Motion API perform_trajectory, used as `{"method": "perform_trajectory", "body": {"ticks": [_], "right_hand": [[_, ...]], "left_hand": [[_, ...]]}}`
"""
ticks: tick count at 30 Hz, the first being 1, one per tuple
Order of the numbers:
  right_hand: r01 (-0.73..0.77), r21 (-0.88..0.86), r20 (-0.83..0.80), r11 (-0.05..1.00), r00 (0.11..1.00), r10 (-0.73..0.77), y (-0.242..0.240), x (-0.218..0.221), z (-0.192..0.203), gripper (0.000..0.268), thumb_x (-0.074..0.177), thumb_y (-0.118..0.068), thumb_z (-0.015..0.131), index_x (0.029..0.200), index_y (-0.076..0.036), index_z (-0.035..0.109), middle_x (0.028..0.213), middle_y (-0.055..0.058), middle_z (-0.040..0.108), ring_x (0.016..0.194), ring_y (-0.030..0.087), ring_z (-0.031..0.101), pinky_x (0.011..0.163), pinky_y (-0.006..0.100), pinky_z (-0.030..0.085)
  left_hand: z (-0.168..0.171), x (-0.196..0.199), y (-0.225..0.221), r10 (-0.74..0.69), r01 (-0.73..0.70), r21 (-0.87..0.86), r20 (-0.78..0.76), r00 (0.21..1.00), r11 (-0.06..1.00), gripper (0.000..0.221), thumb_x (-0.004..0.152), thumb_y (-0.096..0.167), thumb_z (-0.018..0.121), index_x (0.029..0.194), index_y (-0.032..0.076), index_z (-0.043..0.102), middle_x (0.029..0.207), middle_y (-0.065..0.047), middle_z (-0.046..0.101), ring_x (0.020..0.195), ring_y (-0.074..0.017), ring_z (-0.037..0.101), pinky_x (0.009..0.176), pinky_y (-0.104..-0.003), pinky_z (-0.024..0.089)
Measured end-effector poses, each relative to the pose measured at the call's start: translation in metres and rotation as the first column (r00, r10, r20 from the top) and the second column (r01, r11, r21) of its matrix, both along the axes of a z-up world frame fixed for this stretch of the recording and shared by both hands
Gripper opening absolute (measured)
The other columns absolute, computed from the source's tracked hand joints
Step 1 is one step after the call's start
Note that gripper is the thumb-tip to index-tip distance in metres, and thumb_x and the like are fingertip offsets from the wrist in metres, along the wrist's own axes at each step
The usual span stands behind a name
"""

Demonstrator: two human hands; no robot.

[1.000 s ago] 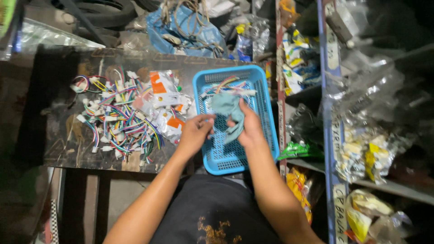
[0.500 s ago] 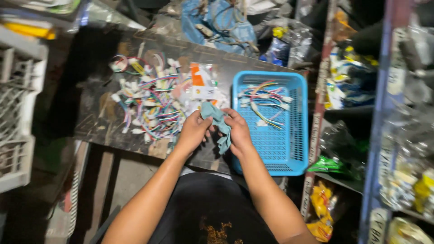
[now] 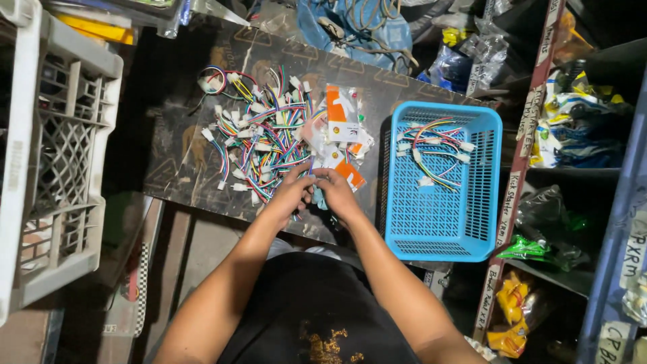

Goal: Cleaning and inspecting various motorcycle electrical wiring harnesses using a cloth and a blue basket.

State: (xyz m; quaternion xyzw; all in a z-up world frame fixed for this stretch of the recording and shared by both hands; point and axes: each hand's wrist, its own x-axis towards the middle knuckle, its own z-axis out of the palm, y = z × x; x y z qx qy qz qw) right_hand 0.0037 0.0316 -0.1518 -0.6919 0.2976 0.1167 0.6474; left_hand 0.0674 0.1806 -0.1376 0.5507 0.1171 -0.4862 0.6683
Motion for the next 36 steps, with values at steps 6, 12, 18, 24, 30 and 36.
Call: {"method": "perform_trajectory", "body": {"ticks": [6,12,18,24,30,36], "right_hand": [[0.095,0.120,0.110,0.988,0.988,-0.108,-0.008,-0.002,0.012,0.024,0.098,-0.014,0.062,0.115,0.000,0.071,0.102,0.003,0.073,0.096,0.011,0.065,0.088,0.026,0.050],[0.130,0.169,0.191,0.977,0.968,-0.162,-0.032,-0.017,0.034,0.019,0.099,-0.014,0.063,0.109,0.000,0.073,0.100,0.004,0.072,0.092,0.012,0.064,0.085,0.026,0.050],[0.368,0.355,0.232,0.860,0.856,-0.462,-0.086,-0.042,0.054,0.021,0.101,-0.017,0.059,0.106,0.000,0.071,0.099,0.007,0.070,0.091,0.015,0.066,0.084,0.029,0.051],[0.372,0.552,0.209,0.746,0.805,-0.556,-0.106,-0.057,0.122,0.032,0.098,-0.020,0.054,0.118,0.000,0.068,0.107,0.010,0.074,0.093,0.019,0.070,0.086,0.032,0.053],[0.283,0.376,0.321,0.882,0.853,-0.411,-0.130,-0.091,0.092,0.036,0.096,-0.012,0.066,0.127,0.006,0.066,0.110,0.010,0.073,0.097,0.013,0.068,0.089,0.028,0.054],[0.285,-0.110,0.338,0.952,0.912,-0.234,-0.157,-0.118,0.104,0.032,0.092,-0.016,0.078,0.116,0.003,0.075,0.096,0.006,0.073,0.077,0.011,0.055,0.068,0.028,0.045]], "left_hand": [[-0.018,0.006,-0.011,0.094,-0.080,-0.085,0.175,0.980,0.993,0.041,0.098,0.015,0.066,0.134,-0.003,0.060,0.076,0.000,0.060,0.063,-0.0068,0.050,0.053,-0.023,0.037],[0.025,-0.004,-0.027,0.198,-0.165,-0.126,0.331,0.923,0.978,0.027,0.095,0.013,0.071,0.115,-0.006,0.069,0.091,-0.004,0.073,0.077,-0.0039,0.061,0.070,-0.021,0.048],[0.064,-0.021,-0.057,0.224,-0.180,-0.143,0.414,0.882,0.973,0.026,0.094,0.015,0.074,0.109,-0.006,0.071,0.078,0.002,0.070,0.067,-0.0018,0.057,0.059,-0.021,0.043],[0.092,-0.043,-0.099,0.152,-0.139,-0.070,0.640,0.754,0.988,0.018,0.091,0.013,0.078,0.096,-0.003,0.076,0.058,0.009,0.050,0.051,0.0006,0.039,0.046,-0.024,0.029],[0.116,-0.079,-0.135,0.074,-0.145,0.044,0.693,0.717,0.988,0.015,0.087,0.013,0.078,0.091,-0.001,0.077,0.054,0.007,0.053,0.048,-0.0005,0.042,0.044,-0.024,0.033],[0.139,-0.114,-0.161,-0.063,-0.201,0.251,0.759,0.648,0.947,0.017,0.081,0.020,0.082,0.086,0.003,0.079,0.049,0.002,0.054,0.046,-0.0043,0.045,0.045,-0.028,0.038]]}}
